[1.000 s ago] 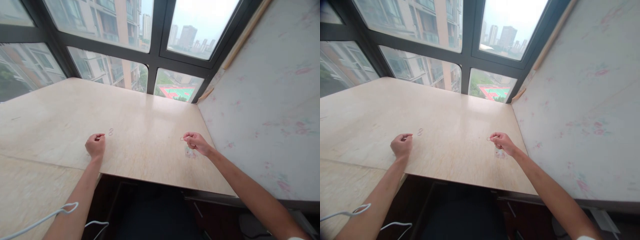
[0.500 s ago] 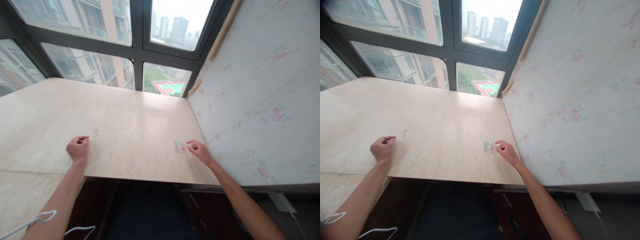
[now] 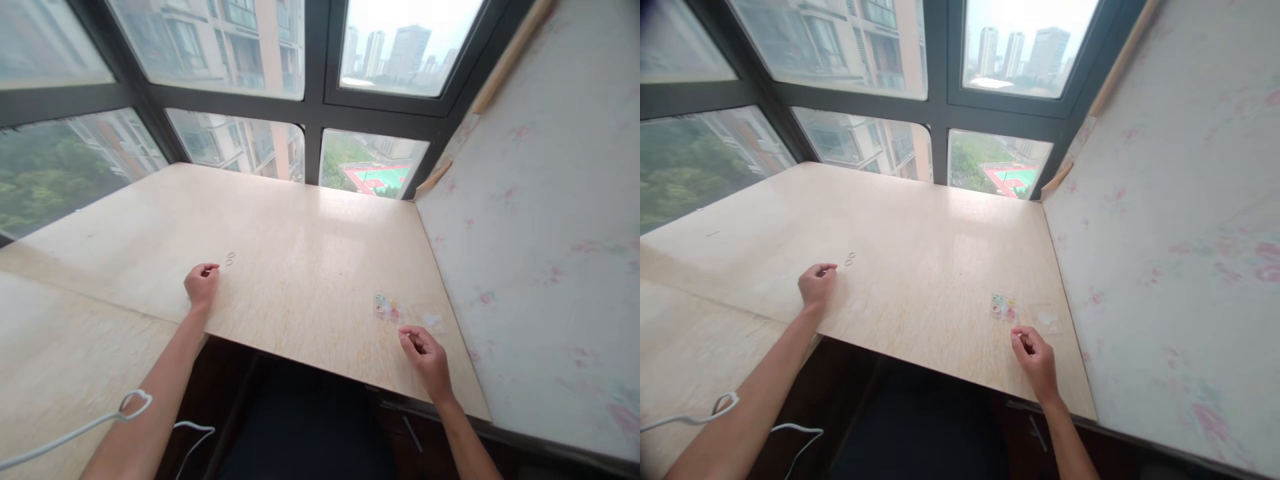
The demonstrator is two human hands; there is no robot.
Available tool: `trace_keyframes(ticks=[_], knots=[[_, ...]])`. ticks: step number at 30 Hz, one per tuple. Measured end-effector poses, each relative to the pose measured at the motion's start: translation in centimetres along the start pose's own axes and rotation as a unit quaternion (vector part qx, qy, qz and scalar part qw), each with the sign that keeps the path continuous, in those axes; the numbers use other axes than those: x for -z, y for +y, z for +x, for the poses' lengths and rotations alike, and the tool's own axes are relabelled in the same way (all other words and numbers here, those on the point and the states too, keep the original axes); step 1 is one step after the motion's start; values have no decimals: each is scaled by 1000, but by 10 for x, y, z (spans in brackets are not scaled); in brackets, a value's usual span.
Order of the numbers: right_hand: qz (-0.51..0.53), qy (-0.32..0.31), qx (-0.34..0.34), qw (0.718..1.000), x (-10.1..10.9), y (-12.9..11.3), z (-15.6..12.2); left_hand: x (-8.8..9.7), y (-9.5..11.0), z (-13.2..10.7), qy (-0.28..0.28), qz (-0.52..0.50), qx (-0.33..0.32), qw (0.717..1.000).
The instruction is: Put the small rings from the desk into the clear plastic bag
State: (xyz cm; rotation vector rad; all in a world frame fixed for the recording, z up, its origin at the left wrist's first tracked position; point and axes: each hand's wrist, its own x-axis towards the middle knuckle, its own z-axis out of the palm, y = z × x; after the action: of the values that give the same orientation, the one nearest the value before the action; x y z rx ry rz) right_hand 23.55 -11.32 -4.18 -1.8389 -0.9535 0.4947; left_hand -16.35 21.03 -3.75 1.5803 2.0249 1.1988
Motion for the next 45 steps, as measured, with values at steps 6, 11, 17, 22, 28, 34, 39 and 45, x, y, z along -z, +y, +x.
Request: trace_keyframes(ticks=[6, 11, 17, 22, 28, 34, 39, 45], knots=[[64, 31, -62, 996, 3, 2, 6, -1, 2, -1, -30, 60, -26, 997], [26, 19, -61, 998, 2, 4, 6, -7, -1, -1, -53, 111, -68, 990], [6, 11, -57, 998, 4, 6, 7, -11, 1, 2, -91, 163, -94, 978], [-3, 3, -42, 999, 4, 11, 8, -11, 6, 9, -131, 177, -88, 972], [-2, -1, -39, 999, 4, 10, 6, -4, 11, 18, -180, 131, -73, 972], [17, -2, -38, 999, 1, 3, 6, -3, 25, 13, -185, 5, -23, 983], [22, -10, -28, 999, 0, 6, 7, -23, 56, -21, -220, -146, 9, 964], [38, -3, -8, 999, -2, 8, 8, -53, 118, -87, -342, -331, 40, 879]])
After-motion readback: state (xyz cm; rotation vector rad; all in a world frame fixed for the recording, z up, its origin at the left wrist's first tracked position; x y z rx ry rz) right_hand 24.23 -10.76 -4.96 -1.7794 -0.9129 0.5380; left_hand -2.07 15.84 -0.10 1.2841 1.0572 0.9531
